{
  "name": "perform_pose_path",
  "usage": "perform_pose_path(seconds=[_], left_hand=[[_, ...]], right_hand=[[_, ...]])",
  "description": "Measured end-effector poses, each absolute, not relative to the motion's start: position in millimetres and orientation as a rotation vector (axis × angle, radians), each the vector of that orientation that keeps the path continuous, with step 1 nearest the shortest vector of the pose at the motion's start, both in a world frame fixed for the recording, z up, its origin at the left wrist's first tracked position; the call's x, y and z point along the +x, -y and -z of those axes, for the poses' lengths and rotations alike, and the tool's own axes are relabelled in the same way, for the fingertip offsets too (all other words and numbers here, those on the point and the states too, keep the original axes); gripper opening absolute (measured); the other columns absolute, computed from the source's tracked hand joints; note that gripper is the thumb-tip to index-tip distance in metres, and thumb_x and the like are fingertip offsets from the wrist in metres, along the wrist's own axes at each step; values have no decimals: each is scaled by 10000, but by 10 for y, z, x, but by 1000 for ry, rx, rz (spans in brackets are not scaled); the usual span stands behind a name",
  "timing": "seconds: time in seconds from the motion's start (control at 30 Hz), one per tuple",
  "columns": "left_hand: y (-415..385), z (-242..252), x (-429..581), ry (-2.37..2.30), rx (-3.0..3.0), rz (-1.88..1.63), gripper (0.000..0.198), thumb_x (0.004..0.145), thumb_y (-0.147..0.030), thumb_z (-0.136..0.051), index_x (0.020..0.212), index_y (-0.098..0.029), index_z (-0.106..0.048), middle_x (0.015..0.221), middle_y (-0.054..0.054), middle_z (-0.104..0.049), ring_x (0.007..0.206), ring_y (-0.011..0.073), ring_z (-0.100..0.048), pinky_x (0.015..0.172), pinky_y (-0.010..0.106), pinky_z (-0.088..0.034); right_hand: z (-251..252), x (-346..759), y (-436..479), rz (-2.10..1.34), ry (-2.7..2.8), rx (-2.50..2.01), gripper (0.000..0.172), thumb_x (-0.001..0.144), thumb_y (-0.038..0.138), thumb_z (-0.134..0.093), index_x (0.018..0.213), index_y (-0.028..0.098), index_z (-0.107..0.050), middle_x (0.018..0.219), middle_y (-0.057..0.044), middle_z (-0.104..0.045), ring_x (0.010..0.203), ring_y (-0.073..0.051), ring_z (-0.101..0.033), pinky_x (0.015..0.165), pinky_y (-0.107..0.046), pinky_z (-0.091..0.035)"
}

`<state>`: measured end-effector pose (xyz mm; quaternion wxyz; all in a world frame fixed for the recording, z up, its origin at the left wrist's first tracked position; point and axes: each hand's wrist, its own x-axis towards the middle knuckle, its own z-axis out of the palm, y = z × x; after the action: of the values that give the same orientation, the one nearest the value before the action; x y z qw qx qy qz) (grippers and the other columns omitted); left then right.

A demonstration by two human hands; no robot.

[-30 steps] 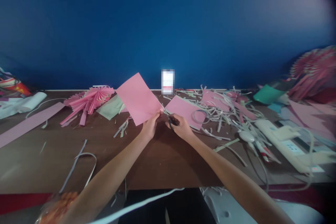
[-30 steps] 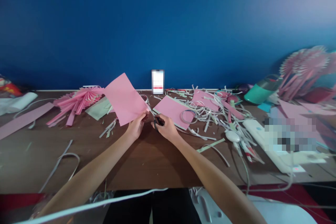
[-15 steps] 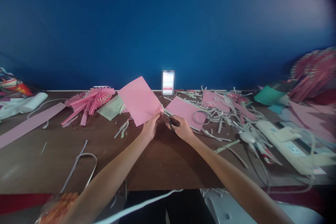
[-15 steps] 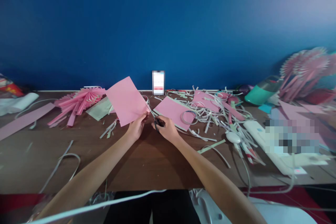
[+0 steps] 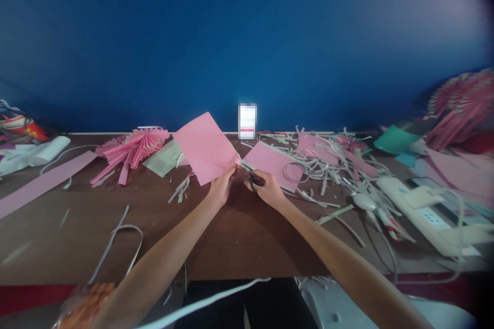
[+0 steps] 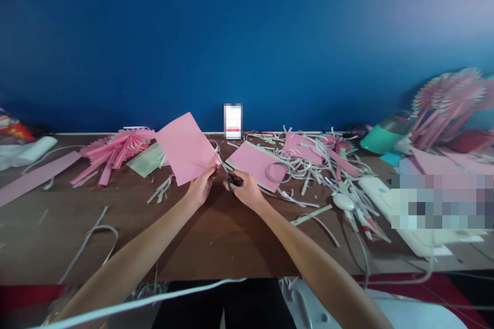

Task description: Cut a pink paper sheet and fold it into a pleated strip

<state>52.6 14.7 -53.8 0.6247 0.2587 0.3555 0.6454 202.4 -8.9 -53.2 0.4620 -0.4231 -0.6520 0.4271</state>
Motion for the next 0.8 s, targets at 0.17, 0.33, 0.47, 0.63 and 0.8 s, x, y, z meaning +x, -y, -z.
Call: perform_pose_path(seconds=[0.17,0.33,0.47,0.63,0.8], left_hand=[[-162,564,523,-820,600,-1486,197,615,-182,-768,782,-118,-686,801,44,-680,781,141,-622,811,278,-468],[-150,544,525,-823,594,-1490,193,613,-178,-770,775,-118,-684,787,45,-677,764,138,-621,778,261,-479],[-142,530,523,-808,580,-1479,176,616,-167,-768,765,-115,-689,775,39,-676,758,128,-620,780,252,-473],[-146,529,526,-815,533,-1462,158,618,-150,-766,749,-111,-687,768,41,-680,756,125,-628,830,268,-464],[-143,505,538,-821,516,-1469,178,609,-149,-776,756,-111,-683,767,34,-677,741,117,-625,818,263,-469]], right_hand=[[534,2028,82,-1064,1611,-1026,211,742,355,-606,800,152,-606,620,29,-490,577,-98,-447,544,-201,-356],[538,2042,80,-1056,1628,-1018,205,752,357,-601,773,153,-598,635,25,-509,584,-99,-452,554,-204,-355],[542,2049,81,-1032,1652,-1018,220,759,373,-599,761,153,-594,612,31,-484,571,-95,-436,538,-201,-337],[568,2050,76,-1052,1636,-1030,247,756,398,-599,776,151,-603,629,22,-513,578,-101,-455,561,-207,-364],[577,2044,83,-1070,1630,-1018,270,741,409,-615,817,150,-625,669,8,-558,617,-120,-501,605,-224,-400]])
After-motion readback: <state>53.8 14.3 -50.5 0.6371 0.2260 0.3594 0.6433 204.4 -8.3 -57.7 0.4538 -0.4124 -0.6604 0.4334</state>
